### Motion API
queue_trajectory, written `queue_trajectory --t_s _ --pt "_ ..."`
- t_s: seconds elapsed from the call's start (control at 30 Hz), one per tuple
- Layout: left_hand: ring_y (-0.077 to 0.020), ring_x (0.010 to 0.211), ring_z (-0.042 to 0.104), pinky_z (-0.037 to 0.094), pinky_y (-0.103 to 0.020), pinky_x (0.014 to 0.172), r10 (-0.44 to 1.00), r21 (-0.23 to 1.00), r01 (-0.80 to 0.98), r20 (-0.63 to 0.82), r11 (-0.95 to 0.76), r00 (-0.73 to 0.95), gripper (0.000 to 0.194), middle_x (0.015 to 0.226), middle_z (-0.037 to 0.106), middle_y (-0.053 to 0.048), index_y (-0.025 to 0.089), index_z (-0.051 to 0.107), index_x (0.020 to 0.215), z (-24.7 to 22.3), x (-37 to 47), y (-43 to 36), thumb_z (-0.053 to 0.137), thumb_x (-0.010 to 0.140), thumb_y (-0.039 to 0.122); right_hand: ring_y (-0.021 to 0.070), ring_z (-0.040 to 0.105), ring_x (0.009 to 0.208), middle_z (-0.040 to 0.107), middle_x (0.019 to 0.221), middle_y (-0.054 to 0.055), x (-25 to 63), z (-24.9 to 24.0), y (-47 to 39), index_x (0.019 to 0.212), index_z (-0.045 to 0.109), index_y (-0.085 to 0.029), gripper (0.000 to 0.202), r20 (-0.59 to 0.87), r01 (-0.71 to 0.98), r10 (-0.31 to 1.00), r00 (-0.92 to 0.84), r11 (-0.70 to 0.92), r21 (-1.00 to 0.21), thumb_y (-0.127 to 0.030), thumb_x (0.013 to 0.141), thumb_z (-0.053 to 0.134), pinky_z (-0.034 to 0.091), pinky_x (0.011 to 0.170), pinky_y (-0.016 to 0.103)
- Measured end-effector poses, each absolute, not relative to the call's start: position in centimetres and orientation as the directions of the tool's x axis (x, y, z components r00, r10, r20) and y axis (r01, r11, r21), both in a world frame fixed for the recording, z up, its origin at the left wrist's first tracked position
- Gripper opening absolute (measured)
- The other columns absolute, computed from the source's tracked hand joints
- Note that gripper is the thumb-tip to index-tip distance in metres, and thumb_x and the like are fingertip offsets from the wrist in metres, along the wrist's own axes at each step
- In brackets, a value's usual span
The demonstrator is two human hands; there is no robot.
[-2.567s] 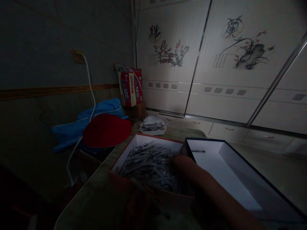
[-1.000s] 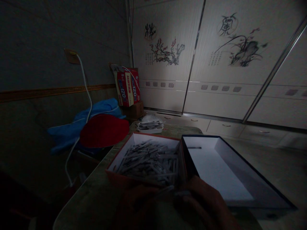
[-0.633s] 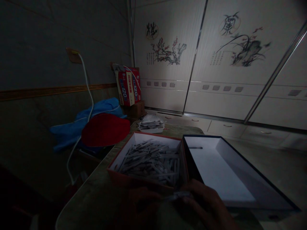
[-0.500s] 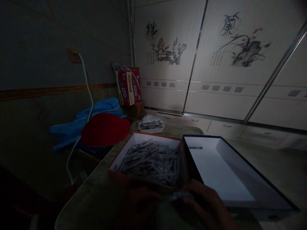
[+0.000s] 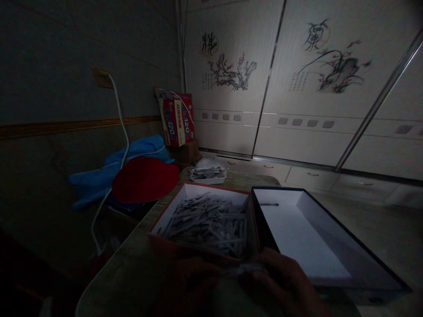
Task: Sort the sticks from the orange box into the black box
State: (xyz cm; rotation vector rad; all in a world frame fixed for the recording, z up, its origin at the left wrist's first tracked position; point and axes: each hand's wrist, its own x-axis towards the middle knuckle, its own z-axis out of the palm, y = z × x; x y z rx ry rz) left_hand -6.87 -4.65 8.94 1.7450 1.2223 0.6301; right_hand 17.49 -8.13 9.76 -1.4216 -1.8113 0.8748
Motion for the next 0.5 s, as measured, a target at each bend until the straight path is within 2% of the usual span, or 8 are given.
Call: queue_trajectory --t_s 0.13,0.33,0.5 --pt "-0.0232 0.103 0.06 0.044 -0.035 0.093 0.922 0.858 0.498 -0.085 -0.126 0.378 0.025 0.104 0.071 -0.004 0.025 0.072 0.094 9.1 -6.7 -4.6 0.059 0.077 0.037 0.0192 0.062 0.086 0.068 0.092 0.004 16.9 9.6 -8.0 0.093 0.067 -0.022 0.018 0.126 0.505 0.965 -0.229 0.229 -0.832 -0.031 0.085 0.054 0.048 0.074 0.027" --pt "-0.0224 0.1 0.062 0.046 -0.034 0.091 0.922 0.839 0.535 -0.13 -0.094 0.366 0.025 0.104 0.071 -0.004 0.024 0.071 0.094 8.6 -6.7 -5.0 0.059 0.076 0.037 0.0185 0.064 0.086 0.07 0.093 0.004 17.0 8.6 -8.4 0.096 0.067 -0.023 0.019 0.18 0.523 0.955 -0.236 0.281 -0.805 -0.032 0.086 0.054 0.049 0.074 0.026" --pt "-0.0229 0.099 0.062 0.047 -0.031 0.088 0.9 0.81 0.541 -0.041 -0.224 0.434 0.029 0.105 0.071 -0.003 0.027 0.07 0.099 9.5 -6.6 -5.3 0.057 0.078 0.04 0.0214 0.062 0.099 0.069 0.107 0.004 17.0 9.0 -9.5 0.11 0.065 -0.029 0.028 0.257 0.556 0.948 -0.186 0.317 -0.768 -0.038 0.085 0.056 0.049 0.084 0.03"
